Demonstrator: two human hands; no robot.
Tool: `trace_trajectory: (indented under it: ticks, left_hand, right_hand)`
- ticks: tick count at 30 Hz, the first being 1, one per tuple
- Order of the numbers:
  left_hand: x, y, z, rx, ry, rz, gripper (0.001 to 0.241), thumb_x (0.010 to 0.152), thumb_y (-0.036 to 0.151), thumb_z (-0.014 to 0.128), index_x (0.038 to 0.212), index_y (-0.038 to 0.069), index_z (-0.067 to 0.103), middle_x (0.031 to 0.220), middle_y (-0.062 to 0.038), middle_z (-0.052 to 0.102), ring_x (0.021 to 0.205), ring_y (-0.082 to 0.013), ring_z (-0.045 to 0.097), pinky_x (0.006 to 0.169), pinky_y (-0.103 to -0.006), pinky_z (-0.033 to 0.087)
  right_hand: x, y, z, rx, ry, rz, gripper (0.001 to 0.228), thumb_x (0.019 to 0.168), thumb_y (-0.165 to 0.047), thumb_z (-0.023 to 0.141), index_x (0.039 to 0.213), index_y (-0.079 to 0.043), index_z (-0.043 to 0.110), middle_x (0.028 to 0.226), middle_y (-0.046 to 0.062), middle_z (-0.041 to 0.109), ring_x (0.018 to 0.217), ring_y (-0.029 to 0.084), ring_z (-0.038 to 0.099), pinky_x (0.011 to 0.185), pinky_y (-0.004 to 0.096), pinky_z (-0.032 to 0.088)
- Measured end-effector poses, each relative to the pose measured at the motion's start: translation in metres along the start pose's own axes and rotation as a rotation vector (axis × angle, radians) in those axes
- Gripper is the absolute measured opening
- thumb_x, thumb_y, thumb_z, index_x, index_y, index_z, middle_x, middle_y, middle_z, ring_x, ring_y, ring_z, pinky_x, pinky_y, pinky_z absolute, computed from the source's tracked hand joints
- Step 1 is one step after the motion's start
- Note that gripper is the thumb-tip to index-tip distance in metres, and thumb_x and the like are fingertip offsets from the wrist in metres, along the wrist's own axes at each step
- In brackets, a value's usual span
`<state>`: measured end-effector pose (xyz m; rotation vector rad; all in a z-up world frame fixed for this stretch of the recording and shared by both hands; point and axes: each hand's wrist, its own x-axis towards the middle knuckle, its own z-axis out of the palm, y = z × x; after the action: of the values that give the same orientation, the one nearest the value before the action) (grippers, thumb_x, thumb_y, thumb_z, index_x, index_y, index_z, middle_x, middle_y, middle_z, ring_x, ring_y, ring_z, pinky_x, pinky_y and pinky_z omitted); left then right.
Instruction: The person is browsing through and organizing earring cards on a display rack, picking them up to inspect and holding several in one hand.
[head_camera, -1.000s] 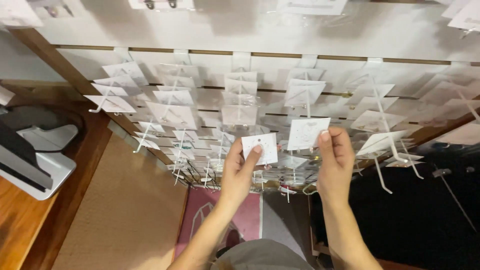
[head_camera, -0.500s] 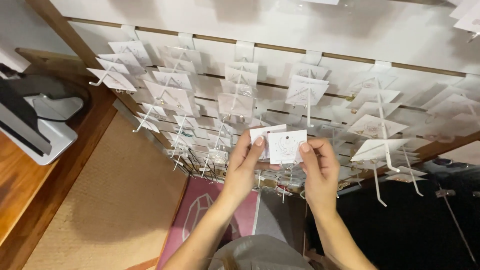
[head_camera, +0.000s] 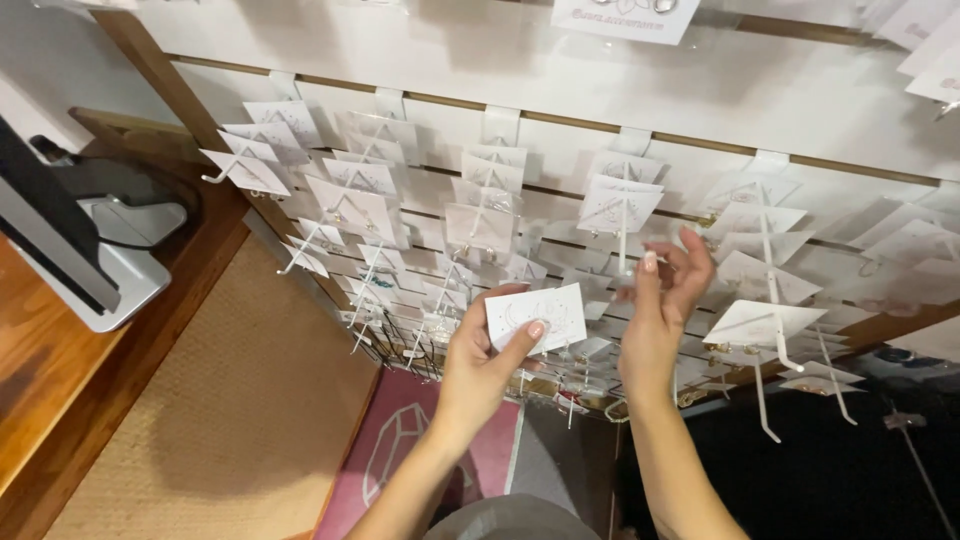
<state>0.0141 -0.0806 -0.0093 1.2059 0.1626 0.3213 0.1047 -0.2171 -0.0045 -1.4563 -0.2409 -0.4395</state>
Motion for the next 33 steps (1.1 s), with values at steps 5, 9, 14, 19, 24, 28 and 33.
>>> trace_trajectory:
  ticks: [5, 9, 14, 19, 24, 28, 33]
  left_hand:
    - [0.001, 0.003, -0.003, 0.033, 0.015, -0.026, 0.047, 0.087, 0.006, 0.075, 0.129, -0.008, 0.058, 0.103, -0.024, 0.074, 0.084, -0.0216, 0.071, 0.063, -0.0297, 0.068]
    - [0.004, 0.007, -0.005, 0.033, 0.030, -0.030, 0.045, 0.087, 0.007, 0.076, 0.126, -0.009, 0.059, 0.102, -0.024, 0.074, 0.084, -0.0233, 0.073, 0.063, -0.0313, 0.068]
    - [0.006, 0.003, -0.008, -0.008, 0.046, -0.023, 0.042, 0.087, 0.006, 0.076, 0.123, -0.009, 0.060, 0.100, -0.024, 0.075, 0.082, -0.0235, 0.074, 0.061, -0.0311, 0.068]
    - [0.011, 0.002, -0.012, -0.053, 0.040, 0.019, 0.045, 0.086, 0.007, 0.078, 0.124, -0.010, 0.060, 0.099, -0.023, 0.073, 0.082, -0.0222, 0.073, 0.061, -0.0303, 0.067]
    - [0.013, 0.000, -0.017, -0.050, 0.039, 0.011, 0.046, 0.086, 0.009, 0.079, 0.125, -0.009, 0.060, 0.099, -0.023, 0.073, 0.083, -0.0224, 0.073, 0.062, -0.0314, 0.068]
    - [0.011, 0.007, -0.022, 0.081, -0.034, -0.060, 0.041, 0.089, 0.023, 0.071, 0.124, 0.005, 0.059, 0.114, -0.013, 0.073, 0.101, -0.0240, 0.073, 0.067, -0.0262, 0.067]
    - [0.015, 0.006, -0.020, -0.065, 0.028, 0.002, 0.045, 0.087, 0.007, 0.078, 0.125, -0.008, 0.060, 0.098, -0.022, 0.072, 0.080, -0.0225, 0.073, 0.061, -0.0315, 0.068]
  right_hand:
    - [0.028, 0.028, 0.002, 0.024, 0.052, 0.036, 0.016, 0.113, -0.018, 0.049, 0.126, -0.014, 0.042, 0.112, 0.004, 0.049, 0.094, 0.012, 0.044, 0.071, 0.023, 0.050]
    - [0.037, 0.048, 0.001, 0.039, 0.094, 0.077, 0.004, 0.112, -0.013, 0.052, 0.114, -0.013, 0.048, 0.097, -0.002, 0.050, 0.085, 0.009, 0.048, 0.066, 0.021, 0.051]
    - [0.030, 0.032, 0.011, 0.045, 0.068, 0.081, 0.005, 0.111, -0.012, 0.056, 0.111, -0.013, 0.051, 0.098, -0.001, 0.051, 0.086, 0.009, 0.046, 0.068, 0.019, 0.049]
    - [0.033, 0.039, 0.013, 0.028, 0.036, 0.039, 0.011, 0.111, -0.012, 0.061, 0.119, -0.013, 0.053, 0.105, 0.000, 0.051, 0.093, 0.010, 0.046, 0.073, 0.020, 0.048]
    - [0.034, 0.042, 0.015, 0.011, 0.066, -0.025, 0.017, 0.112, -0.010, 0.064, 0.119, -0.011, 0.048, 0.105, 0.002, 0.052, 0.095, 0.011, 0.048, 0.069, 0.018, 0.048]
    - [0.032, 0.027, 0.015, 0.030, 0.038, -0.020, 0.016, 0.110, -0.001, 0.056, 0.118, -0.015, 0.051, 0.107, 0.001, 0.058, 0.095, 0.010, 0.056, 0.082, 0.021, 0.045]
    - [0.044, 0.035, 0.014, -0.003, 0.098, -0.060, 0.021, 0.111, -0.003, 0.062, 0.123, -0.013, 0.048, 0.111, 0.002, 0.056, 0.099, 0.011, 0.050, 0.073, 0.020, 0.047]
